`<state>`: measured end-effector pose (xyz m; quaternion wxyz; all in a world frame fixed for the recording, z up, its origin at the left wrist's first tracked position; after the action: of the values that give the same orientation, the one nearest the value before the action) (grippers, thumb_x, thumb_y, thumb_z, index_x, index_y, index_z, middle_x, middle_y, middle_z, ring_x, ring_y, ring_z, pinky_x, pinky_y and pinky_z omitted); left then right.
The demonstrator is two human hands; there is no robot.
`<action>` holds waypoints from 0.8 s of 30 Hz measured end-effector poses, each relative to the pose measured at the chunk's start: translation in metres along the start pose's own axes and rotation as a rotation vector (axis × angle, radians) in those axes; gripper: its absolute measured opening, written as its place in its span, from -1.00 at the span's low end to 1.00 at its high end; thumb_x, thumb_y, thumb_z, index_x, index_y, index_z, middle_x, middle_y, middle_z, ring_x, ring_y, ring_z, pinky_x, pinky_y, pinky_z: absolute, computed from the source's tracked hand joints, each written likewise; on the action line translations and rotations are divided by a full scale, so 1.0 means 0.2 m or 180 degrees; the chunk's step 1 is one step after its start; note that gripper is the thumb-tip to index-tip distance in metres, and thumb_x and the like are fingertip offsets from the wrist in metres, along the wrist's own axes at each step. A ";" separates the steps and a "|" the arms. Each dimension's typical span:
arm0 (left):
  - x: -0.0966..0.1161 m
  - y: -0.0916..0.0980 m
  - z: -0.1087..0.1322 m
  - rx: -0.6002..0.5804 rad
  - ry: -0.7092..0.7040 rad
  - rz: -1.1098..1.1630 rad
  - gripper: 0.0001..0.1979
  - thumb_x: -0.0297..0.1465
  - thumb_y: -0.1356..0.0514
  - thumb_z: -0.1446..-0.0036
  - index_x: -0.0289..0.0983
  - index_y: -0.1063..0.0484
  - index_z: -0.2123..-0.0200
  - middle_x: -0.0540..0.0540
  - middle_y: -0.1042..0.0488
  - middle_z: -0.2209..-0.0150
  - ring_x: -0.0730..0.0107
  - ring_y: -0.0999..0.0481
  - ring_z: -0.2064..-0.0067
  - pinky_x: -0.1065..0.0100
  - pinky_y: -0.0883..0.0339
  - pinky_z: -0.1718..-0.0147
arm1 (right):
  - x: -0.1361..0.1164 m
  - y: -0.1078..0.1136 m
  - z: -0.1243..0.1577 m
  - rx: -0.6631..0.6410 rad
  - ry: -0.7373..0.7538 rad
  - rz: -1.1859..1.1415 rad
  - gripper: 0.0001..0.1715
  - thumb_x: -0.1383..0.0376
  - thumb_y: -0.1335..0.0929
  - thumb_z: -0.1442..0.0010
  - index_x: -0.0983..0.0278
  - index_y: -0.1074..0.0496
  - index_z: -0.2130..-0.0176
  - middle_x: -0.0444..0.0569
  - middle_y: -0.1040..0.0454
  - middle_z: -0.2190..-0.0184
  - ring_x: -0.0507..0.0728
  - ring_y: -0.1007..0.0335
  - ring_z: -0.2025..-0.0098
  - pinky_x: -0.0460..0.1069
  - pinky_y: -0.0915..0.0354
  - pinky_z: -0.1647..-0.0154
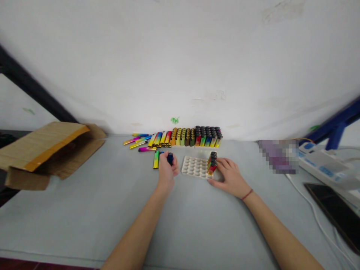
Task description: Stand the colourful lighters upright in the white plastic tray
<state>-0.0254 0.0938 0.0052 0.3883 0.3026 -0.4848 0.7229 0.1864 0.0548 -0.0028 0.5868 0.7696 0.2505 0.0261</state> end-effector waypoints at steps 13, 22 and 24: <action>-0.03 0.03 -0.01 0.0167 -0.0082 0.0160 -0.55 -0.13 0.11 -0.17 -0.22 -0.05 0.69 0.16 0.10 0.77 0.63 0.15 0.77 0.54 0.23 0.78 | 0.00 0.00 0.00 -0.0050 -0.0036 -0.0002 -0.26 -0.07 -0.35 -0.11 0.31 -0.33 -0.13 0.18 -0.37 -0.10 0.35 -0.20 -0.10 0.25 -0.17 -0.11; -0.01 0.05 -0.02 0.0236 -0.0087 0.0188 -0.57 -0.25 0.12 -0.19 -0.23 -0.03 0.71 0.14 0.12 0.78 0.63 0.16 0.77 0.52 0.26 0.79 | 0.00 0.00 0.00 -0.0026 -0.0015 -0.0055 -0.28 -0.07 -0.35 -0.11 0.29 -0.34 -0.12 0.18 -0.37 -0.09 0.36 -0.19 -0.10 0.26 -0.16 -0.11; 0.00 0.05 -0.02 0.0303 -0.0106 0.0236 -0.57 -0.29 0.14 -0.20 -0.23 -0.03 0.72 0.13 0.12 0.78 0.62 0.16 0.76 0.51 0.27 0.79 | 0.00 0.00 0.00 -0.0044 -0.0022 -0.0055 -0.27 -0.07 -0.36 -0.11 0.30 -0.34 -0.12 0.18 -0.37 -0.09 0.36 -0.19 -0.10 0.26 -0.16 -0.11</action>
<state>-0.0344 0.0945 -0.0011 0.3383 0.3145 -0.4671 0.7540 0.1867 0.0549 -0.0027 0.5932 0.7634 0.2550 0.0201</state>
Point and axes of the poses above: each hand's wrist, its own z-axis away from the middle knuckle, its own y-axis out of the back of the hand, x = y × z, the point moved 8 cm from there along -z, towards the middle knuckle
